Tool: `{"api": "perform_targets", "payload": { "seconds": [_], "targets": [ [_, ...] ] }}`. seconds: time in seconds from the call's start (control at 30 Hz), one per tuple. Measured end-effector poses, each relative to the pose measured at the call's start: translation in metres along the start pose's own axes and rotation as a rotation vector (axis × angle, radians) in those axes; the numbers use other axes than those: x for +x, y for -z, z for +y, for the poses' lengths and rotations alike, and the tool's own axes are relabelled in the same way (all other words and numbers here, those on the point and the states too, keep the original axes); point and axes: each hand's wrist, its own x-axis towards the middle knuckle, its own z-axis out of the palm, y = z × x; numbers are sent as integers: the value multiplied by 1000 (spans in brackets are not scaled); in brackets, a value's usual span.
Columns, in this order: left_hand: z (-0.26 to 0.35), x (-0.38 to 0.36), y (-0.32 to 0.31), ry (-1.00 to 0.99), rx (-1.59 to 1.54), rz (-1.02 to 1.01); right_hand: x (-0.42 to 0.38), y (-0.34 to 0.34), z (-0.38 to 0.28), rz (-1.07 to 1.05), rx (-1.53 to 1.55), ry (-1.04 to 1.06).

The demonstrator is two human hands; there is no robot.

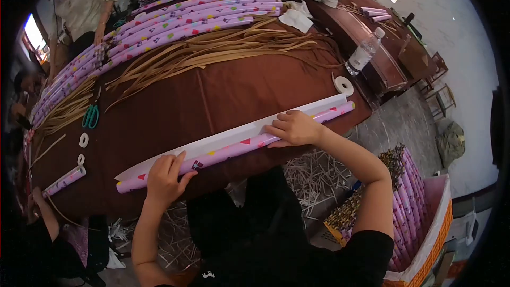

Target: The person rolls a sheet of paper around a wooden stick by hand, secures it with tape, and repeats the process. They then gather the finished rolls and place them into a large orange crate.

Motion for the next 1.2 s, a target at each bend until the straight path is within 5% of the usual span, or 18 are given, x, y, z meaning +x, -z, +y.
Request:
{"api": "perform_targets", "payload": {
  "seconds": [0.1, 0.33, 0.4, 0.5, 0.57, 0.63, 0.7, 0.9, 1.03, 1.07, 1.1, 1.13, 1.2],
  "targets": [
    [10, 3, 0, -88, 127, 37, 1, -2, 5, -3, -15, 121],
    [15, 5, 2, 90, 64, 51, 0, 1, 9, -70, 52, 35],
    [9, 7, 0, 101, 23, 38, 1, 8, 23, 67, 354, -323],
    [4, 7, -2, 96, 16, 9, -14, 27, 72, 265, 231, -1098],
    [6, 8, -2, 90, -9, 46, -71, 10, 119, 154, -392, -1147],
    [6, 8, -1, 105, -14, 56, -96, 21, 123, -146, -355, -1434],
    [9, 9, -2, 130, -20, 66, -111, 15, 126, -35, -219, -1518],
    [5, 4, -4, 101, 3, 66, -147, -5, 152, -113, -246, -1457],
    [2, -3, -11, 89, 67, 119, -106, 27, 145, -198, -186, -1642],
    [2, -4, -13, 91, 34, 118, -78, 46, 126, -145, -172, -1607],
    [1, -4, -14, 87, 53, 147, -107, 25, 143, 61, -326, -1306],
    [2, -4, -15, 75, 65, 169, -74, 37, 128, 225, -157, -1150],
    [5, -3, -15, 85, 81, 139, 12, 63, 77, 254, 660, -1042]
  ]
}}
